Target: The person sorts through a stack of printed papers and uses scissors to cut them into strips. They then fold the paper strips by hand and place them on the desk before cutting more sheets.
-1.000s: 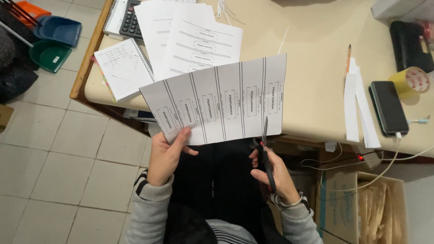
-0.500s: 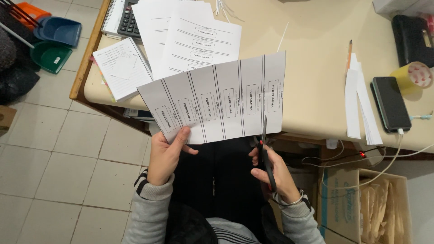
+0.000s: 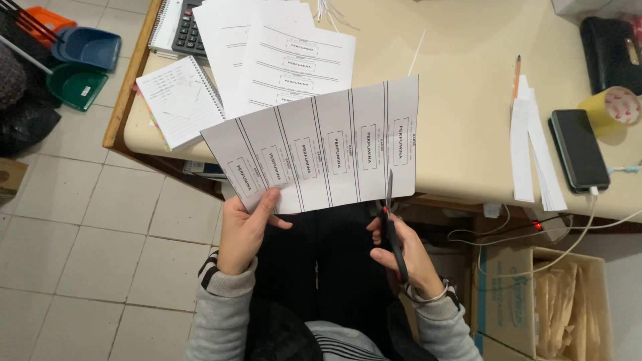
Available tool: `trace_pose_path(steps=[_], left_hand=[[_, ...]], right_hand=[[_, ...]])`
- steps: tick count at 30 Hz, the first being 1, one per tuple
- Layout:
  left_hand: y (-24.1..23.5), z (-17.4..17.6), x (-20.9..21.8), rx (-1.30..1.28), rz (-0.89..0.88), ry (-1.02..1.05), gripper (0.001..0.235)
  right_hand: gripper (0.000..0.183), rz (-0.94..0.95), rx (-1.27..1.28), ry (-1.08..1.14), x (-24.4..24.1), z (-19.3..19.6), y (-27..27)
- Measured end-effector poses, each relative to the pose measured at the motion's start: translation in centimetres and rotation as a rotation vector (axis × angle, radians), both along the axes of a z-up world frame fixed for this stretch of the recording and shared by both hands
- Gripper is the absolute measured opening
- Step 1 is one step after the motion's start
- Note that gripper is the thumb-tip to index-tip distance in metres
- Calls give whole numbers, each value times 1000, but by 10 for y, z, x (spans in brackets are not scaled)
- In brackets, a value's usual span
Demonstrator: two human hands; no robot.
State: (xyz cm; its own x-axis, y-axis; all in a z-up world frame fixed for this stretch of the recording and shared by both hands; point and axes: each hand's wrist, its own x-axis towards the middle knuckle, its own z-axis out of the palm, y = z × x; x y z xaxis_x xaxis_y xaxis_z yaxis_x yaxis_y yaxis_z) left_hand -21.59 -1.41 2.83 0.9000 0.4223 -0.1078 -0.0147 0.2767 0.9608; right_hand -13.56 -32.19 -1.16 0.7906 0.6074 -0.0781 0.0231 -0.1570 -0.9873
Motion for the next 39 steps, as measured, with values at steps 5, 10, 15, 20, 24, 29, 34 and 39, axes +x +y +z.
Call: trace_pose_path(steps=[5, 10, 15, 20, 24, 29, 34, 39], left_hand=[[0, -1, 1, 0, 4, -3, 33], [0, -1, 0, -3, 3, -10, 33], [0, 1, 0, -11, -2, 10, 33], [1, -4, 1, 9, 7, -15, 34], [1, -4, 0, -1, 5, -28, 34], [0, -3, 0, -2, -1, -26, 35], [1, -2, 0, -3, -15, -14, 35], [0, -3, 0, -6, -14, -27, 34]], right_hand=[[52, 8, 4, -18, 0, -6, -3], [43, -22, -7, 28, 0, -11, -4], [28, -69, 10, 70, -2, -19, -7], [21, -93, 17, 62, -4, -23, -6], [17, -116, -2, 86, -4, -23, -4], [14, -153, -18, 106, -6, -22, -2], [16, -202, -55, 113, -7, -26, -1], [18, -232, -74, 111, -8, -22, 2]])
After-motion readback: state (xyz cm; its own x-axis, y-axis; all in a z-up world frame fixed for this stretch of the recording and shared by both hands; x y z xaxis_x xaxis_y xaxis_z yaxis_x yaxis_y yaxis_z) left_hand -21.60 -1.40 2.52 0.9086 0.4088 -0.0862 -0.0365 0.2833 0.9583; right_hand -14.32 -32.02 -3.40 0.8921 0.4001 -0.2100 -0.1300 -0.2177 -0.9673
